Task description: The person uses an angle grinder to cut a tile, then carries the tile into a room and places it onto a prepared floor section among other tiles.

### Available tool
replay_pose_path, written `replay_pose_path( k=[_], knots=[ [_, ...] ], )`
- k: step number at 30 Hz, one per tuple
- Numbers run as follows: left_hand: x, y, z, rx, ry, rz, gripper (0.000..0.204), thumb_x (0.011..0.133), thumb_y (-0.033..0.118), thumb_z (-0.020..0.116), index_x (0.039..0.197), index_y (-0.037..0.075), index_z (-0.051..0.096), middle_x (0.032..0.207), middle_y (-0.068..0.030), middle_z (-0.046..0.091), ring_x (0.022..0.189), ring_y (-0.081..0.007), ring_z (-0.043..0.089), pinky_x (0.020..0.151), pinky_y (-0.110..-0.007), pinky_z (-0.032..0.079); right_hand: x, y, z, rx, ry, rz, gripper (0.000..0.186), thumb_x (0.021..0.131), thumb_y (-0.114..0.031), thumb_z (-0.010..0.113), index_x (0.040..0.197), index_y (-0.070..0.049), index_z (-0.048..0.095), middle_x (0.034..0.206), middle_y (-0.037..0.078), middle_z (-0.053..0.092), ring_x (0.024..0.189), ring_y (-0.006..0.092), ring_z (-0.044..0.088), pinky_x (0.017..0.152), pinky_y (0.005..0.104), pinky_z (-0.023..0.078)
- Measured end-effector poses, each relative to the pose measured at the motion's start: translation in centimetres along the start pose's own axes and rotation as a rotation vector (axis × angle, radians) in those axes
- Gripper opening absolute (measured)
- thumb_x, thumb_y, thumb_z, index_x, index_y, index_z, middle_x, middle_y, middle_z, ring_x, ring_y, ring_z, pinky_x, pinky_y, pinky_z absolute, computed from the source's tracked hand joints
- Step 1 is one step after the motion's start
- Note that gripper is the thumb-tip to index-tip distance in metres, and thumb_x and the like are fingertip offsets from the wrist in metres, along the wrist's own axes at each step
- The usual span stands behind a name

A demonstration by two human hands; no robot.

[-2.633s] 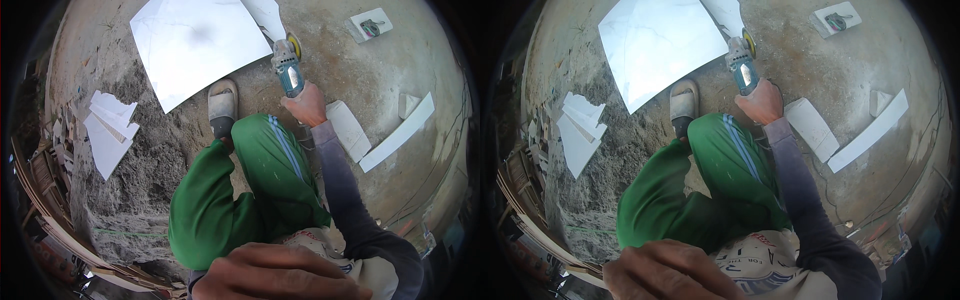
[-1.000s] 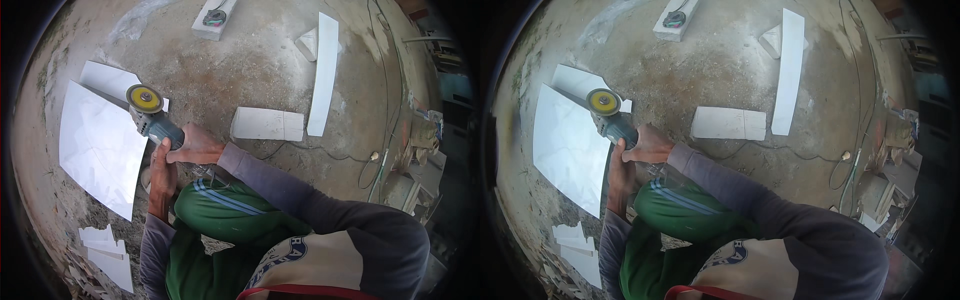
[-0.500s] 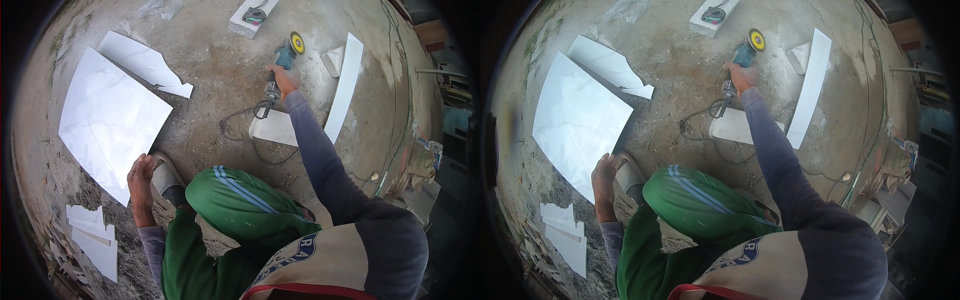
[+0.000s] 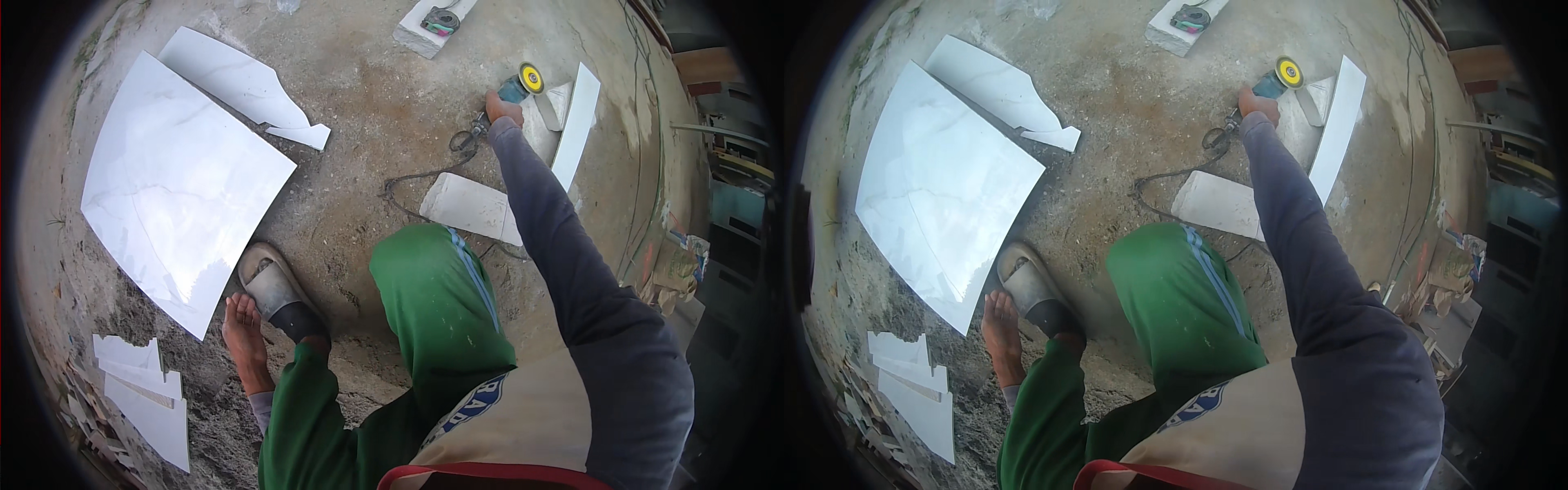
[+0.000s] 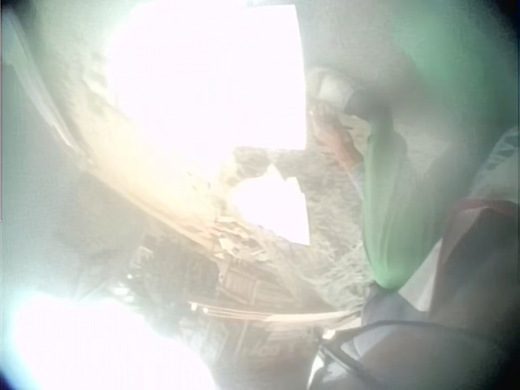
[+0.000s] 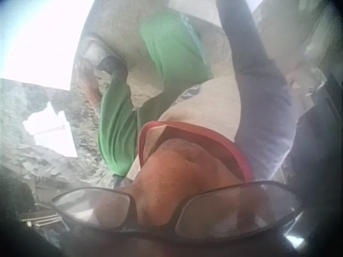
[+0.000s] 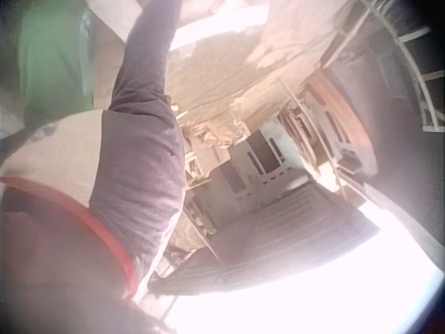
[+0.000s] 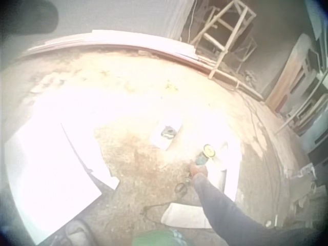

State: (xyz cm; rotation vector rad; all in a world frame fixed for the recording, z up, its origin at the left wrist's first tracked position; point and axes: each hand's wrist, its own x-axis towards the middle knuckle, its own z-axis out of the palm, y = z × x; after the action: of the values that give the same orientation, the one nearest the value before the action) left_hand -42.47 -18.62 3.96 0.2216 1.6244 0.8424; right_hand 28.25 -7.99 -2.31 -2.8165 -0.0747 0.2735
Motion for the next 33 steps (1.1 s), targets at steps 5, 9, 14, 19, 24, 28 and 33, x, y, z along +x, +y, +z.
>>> replay_pose_path(
  k=[5, 9, 14, 19, 24, 28, 33],
  knots=[
    [0.5, -0.1, -0.1, -0.127, -0.057, -0.005, 0.065, 0.105, 0.05, 0.065, 0.144, -0.002, 0.055, 0.119, -0.0066, 0.069, 0.111, -0.0168, 0.064, 0.098, -0.032, 0.049, 1.5, 1.9, -0.4, 0.346, -0.482, 0.096, 0.066, 0.085, -0.059, 0.072, 0.124, -0.005, 0.067, 0.106, 0.014, 0.071, 0.083, 0.0284, 0.072, 0.071, 0.0536, 0.058],
    [0.9, -0.9, -1.0, -0.248, 0.011, -0.034, 0.081, 0.101, 0.058, 0.067, 0.15, -0.003, 0.047, 0.133, -0.0121, 0.064, 0.121, -0.0202, 0.063, 0.103, -0.033, 0.048, -1.9, 0.6, -4.4, -0.237, -0.143, -0.295, 0.069, 0.08, -0.059, 0.076, 0.114, 0.001, 0.074, 0.097, 0.019, 0.076, 0.092, 0.0347, 0.075, 0.082, 0.0466, 0.057],
    [0.5, -0.9, -4.3, -0.479, 0.209, 0.013, 0.102, 0.097, 0.069, 0.065, 0.157, -0.008, 0.035, 0.152, -0.0182, 0.053, 0.138, -0.0263, 0.056, 0.108, -0.034, 0.048, -16.1, -5.4, -6.6, -0.052, -0.323, -1.009, 0.059, 0.089, -0.052, 0.074, 0.107, 0.004, 0.074, 0.088, 0.02, 0.076, 0.085, 0.0326, 0.076, 0.08, 0.0416, 0.057],
    [1.0, 2.5, -8.6, 0.229, 0.956, 0.527, 0.04, 0.1, 0.032, 0.075, 0.112, -0.004, 0.059, 0.092, -0.002, 0.057, 0.077, -0.0091, 0.049, 0.07, -0.03, 0.046, -29.9, -12.4, -2.9, 0.041, -0.862, -1.229, 0.057, 0.092, -0.052, 0.076, 0.101, 0.004, 0.073, 0.081, 0.013, 0.072, 0.074, 0.0192, 0.069, 0.071, 0.0354, 0.055],
    [9.0, 9.9, -10.8, 0.279, 0.475, 0.328, 0.045, 0.103, 0.044, 0.068, 0.095, 0.0, 0.064, 0.083, -0.0013, 0.059, 0.075, -0.01, 0.049, 0.068, -0.03, 0.044, -36.8, -16.9, 4.2, 0.221, -1.134, -0.867, 0.052, 0.097, -0.048, 0.071, 0.094, 0.004, 0.073, 0.076, 0.009, 0.069, 0.07, 0.0151, 0.065, 0.068, 0.0345, 0.053],
    [13.4, 11.7, -10.3, 0.585, 0.603, 0.238, 0.054, 0.104, 0.049, 0.064, 0.081, 0.0, 0.068, 0.072, -0.0013, 0.056, 0.072, -0.0114, 0.049, 0.067, -0.03, 0.042, -40.1, -17.1, 8.3, 0.143, -1.048, -0.762, 0.052, 0.099, -0.048, 0.067, 0.088, 0.004, 0.073, 0.077, 0.015, 0.072, 0.072, 0.0236, 0.07, 0.07, 0.0397, 0.055],
    [12.5, 12.8, -8.7, 0.403, 0.653, 0.3, 0.071, 0.105, 0.054, 0.058, 0.075, -0.009, 0.067, 0.067, -0.0061, 0.059, 0.065, -0.0169, 0.05, 0.064, -0.04, 0.043, -43.5, -18.3, 4.6, -0.104, -0.754, -0.852, 0.056, 0.097, -0.051, 0.065, 0.09, 0.003, 0.075, 0.089, 0.027, 0.075, 0.089, 0.0445, 0.073, 0.083, 0.0517, 0.057]
  ],
)
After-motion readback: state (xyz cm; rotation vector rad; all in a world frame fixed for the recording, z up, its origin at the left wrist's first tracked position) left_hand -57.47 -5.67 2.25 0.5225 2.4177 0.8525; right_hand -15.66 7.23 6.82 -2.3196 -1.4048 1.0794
